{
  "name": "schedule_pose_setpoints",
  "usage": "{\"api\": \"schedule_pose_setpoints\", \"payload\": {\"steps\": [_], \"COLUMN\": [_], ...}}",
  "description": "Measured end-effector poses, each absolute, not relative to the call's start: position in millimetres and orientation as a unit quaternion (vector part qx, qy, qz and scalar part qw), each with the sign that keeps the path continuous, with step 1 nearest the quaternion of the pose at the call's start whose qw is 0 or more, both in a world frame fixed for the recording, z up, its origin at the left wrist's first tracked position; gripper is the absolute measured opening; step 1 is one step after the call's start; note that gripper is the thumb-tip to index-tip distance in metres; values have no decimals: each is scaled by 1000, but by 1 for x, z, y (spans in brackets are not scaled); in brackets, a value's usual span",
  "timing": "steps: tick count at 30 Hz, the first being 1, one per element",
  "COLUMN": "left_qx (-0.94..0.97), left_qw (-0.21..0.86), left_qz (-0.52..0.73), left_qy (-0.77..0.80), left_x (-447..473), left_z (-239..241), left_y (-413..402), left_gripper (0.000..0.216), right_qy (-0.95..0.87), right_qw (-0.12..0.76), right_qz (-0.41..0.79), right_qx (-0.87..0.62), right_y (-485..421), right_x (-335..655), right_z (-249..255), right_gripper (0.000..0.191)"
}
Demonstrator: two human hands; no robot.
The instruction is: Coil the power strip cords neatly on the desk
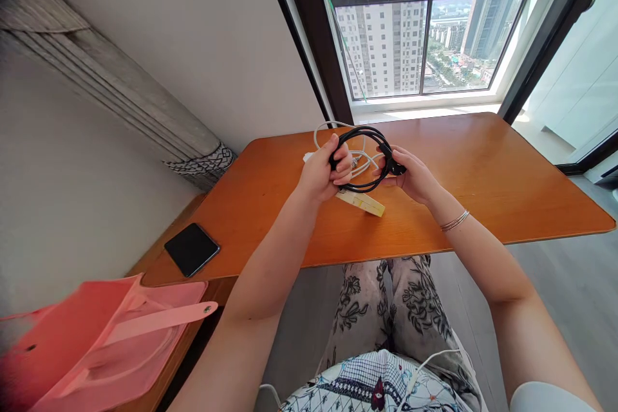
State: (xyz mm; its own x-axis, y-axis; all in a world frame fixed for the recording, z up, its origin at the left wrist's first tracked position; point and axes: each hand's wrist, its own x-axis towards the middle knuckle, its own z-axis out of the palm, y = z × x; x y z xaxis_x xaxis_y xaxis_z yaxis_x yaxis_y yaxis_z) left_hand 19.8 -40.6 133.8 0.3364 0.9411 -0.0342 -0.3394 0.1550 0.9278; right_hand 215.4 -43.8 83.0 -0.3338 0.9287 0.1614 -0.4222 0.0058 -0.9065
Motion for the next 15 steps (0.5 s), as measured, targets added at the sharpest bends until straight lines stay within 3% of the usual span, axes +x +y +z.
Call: {"api": "schedule_pose_setpoints", "payload": {"steps": [8,15], "left_qx": [539,628], "left_qw": [539,451], "left_qz": [482,386], "left_qy": [433,502], "left_x": [6,-39], "left_z": [116,84], "left_y": [-46,-43], "left_gripper": [56,45], "right_qy": [-429,-387], "right_qw": [495,443], "right_qz": [690,730], "right_qx": [-310,-348], "right_y": [-63,-76], "right_x": [194,166], "right_z": [74,50], "right_gripper": [26,23]}}
